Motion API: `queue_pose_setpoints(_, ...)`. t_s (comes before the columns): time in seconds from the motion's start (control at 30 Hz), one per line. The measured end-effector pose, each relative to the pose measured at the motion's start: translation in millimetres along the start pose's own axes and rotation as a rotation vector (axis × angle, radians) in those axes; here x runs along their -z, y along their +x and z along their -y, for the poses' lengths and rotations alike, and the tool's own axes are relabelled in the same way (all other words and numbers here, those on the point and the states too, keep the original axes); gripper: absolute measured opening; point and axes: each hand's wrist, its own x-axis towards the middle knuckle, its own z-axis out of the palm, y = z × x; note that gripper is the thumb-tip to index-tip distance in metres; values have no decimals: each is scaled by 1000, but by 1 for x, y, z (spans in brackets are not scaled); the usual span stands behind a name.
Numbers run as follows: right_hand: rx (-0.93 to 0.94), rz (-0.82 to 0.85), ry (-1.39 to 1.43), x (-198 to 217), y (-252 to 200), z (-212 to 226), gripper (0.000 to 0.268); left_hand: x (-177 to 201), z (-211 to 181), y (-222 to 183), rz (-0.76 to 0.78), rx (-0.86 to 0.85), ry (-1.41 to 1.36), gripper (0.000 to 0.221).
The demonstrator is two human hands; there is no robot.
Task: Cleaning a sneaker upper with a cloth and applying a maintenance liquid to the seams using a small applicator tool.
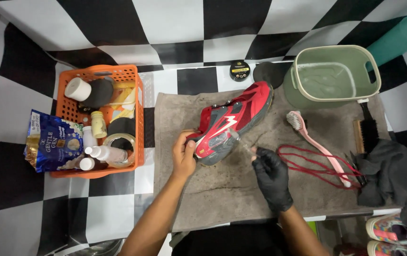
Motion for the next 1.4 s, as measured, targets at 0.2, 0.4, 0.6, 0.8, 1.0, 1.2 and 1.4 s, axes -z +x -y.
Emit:
queue_pose_setpoints(0.2,10,138,-52,27,12,-21,19,-1,-1,0,5,2,-24,36)
queue_pose_setpoints(0.4,-83,224,-68,22,18,-6,29,0,-1,1,22,-3,-17,38)
queue_pose_setpoints(0.6,-224,69,-5,26,28,11,29,0,-3,1,27,-11,-32,34)
queue_pose_setpoints(0.8,-132,20,-138,28,41,24,25,-2,-6,2,39,-30,-42,35)
queue_pose_setpoints(1.0,-159,148,-201,25,49,60,25,-3,-14,4,57,-102,42,40)
queue_pose_setpoints(1.2,-241,282,-112,17,37,61,27,-9,-19,6,77,-178,94,40)
queue_pose_setpoints(1.4,-191,201,-259,23,39,47,22,-16,-32,-1,123,-332,217,38)
